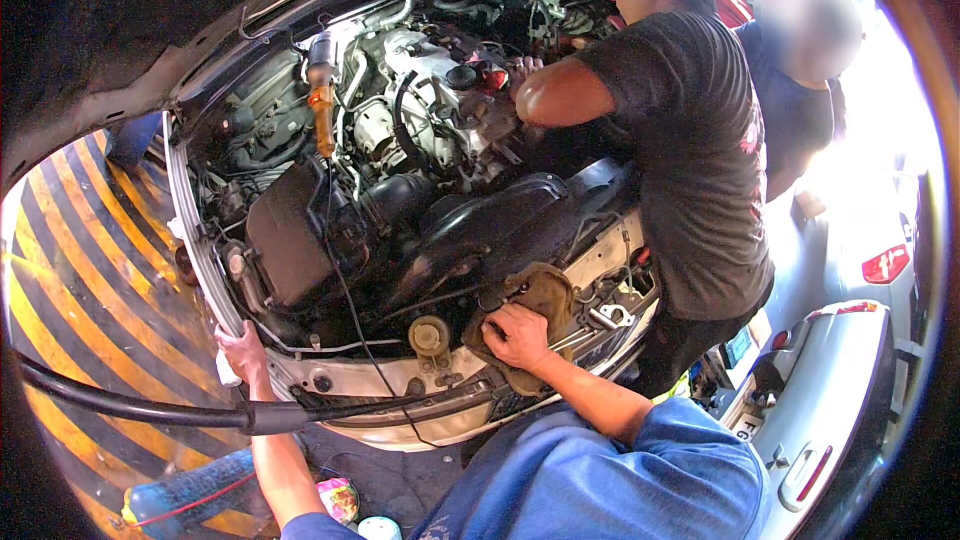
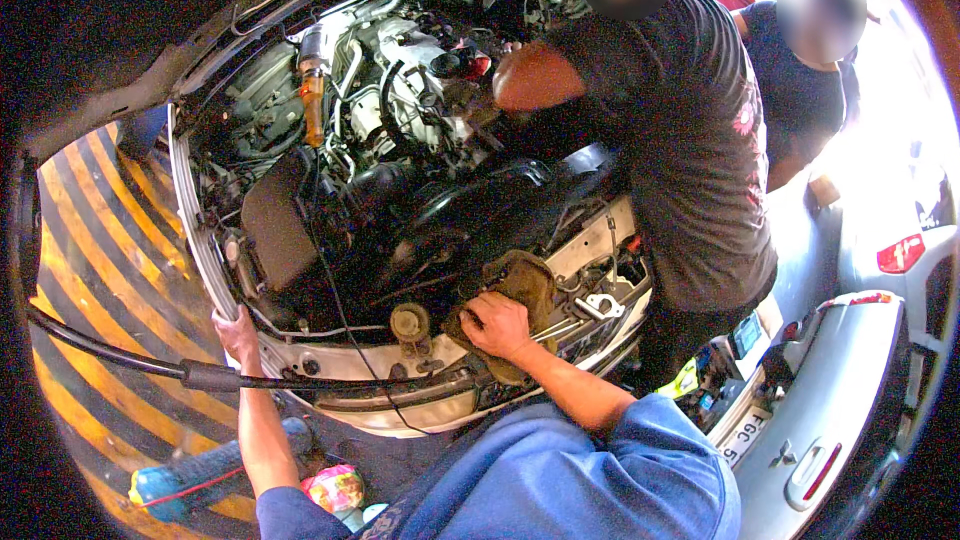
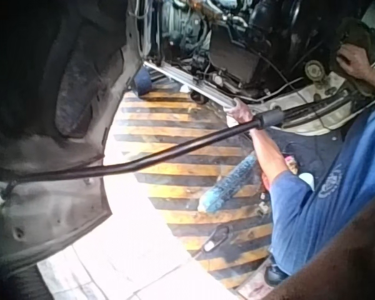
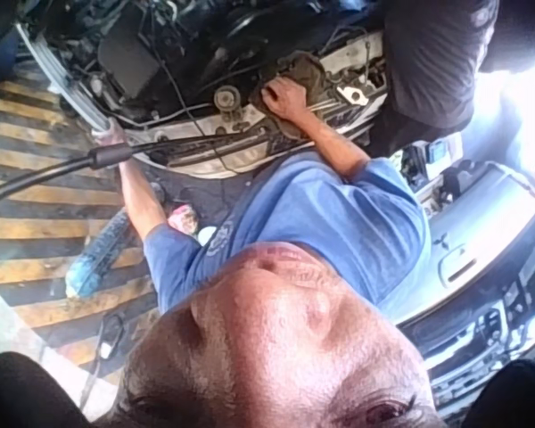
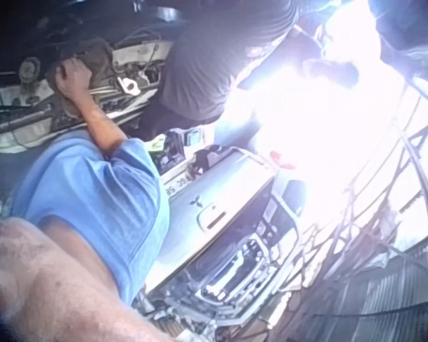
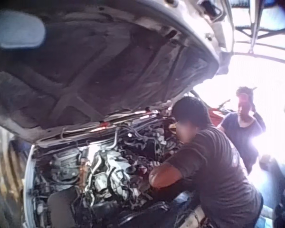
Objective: The person assists with repairing a car engine, retrieves fasteners from a workbench, and wipes components on the vehicle with a cloth.
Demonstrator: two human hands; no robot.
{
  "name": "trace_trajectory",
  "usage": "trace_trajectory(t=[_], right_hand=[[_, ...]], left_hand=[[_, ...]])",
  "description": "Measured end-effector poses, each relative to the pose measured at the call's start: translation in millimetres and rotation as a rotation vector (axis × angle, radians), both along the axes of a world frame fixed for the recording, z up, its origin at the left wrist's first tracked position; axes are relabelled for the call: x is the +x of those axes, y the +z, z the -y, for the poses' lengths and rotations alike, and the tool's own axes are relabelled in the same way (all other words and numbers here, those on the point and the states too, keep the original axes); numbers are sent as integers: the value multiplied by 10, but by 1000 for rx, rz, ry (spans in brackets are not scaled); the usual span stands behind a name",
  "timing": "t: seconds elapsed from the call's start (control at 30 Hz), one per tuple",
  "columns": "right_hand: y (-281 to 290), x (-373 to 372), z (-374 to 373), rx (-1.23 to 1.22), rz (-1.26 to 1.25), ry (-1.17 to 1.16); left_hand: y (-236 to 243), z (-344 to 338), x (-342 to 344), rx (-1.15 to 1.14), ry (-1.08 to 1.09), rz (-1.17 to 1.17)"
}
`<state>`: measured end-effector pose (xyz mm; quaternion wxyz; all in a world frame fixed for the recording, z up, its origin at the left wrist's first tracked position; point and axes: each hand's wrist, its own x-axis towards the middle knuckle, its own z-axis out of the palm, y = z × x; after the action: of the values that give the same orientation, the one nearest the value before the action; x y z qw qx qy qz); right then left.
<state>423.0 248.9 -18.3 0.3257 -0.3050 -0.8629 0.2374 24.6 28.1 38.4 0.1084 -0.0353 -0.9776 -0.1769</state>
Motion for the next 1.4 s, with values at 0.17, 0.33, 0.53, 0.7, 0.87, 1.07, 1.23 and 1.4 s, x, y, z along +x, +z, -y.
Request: trace_trajectory(t=[0.17, 0.33, 0.53, 0.7, 0.87, 1.07, 1.23, 1.4], right_hand=[[10, -8, 16, -3, 9, -15], [13, 10, 11, -54, 73, -8], [13, 17, 3, -37, 50, -4], [7, 11, 11, -36, 34, -13], [6, 15, 1, -42, 11, -7], [-7, 14, -14, -45, 43, 4], [-8, 16, -26, -70, 86, 7], [-15, 23, -53, -84, 83, 34]], left_hand=[[23, -4, 10, -1, 13, 26], [-19, 12, -32, 1, 7, 11], [-57, 41, -62, 28, -23, 13], [-94, 37, -88, 51, 8, 5], [-75, 28, -60, 61, -12, -18], [-53, -2, -12, 55, -4, -12], [-128, 29, -97, 58, 44, 35], [-205, 53, -144, 56, 11, -33]])
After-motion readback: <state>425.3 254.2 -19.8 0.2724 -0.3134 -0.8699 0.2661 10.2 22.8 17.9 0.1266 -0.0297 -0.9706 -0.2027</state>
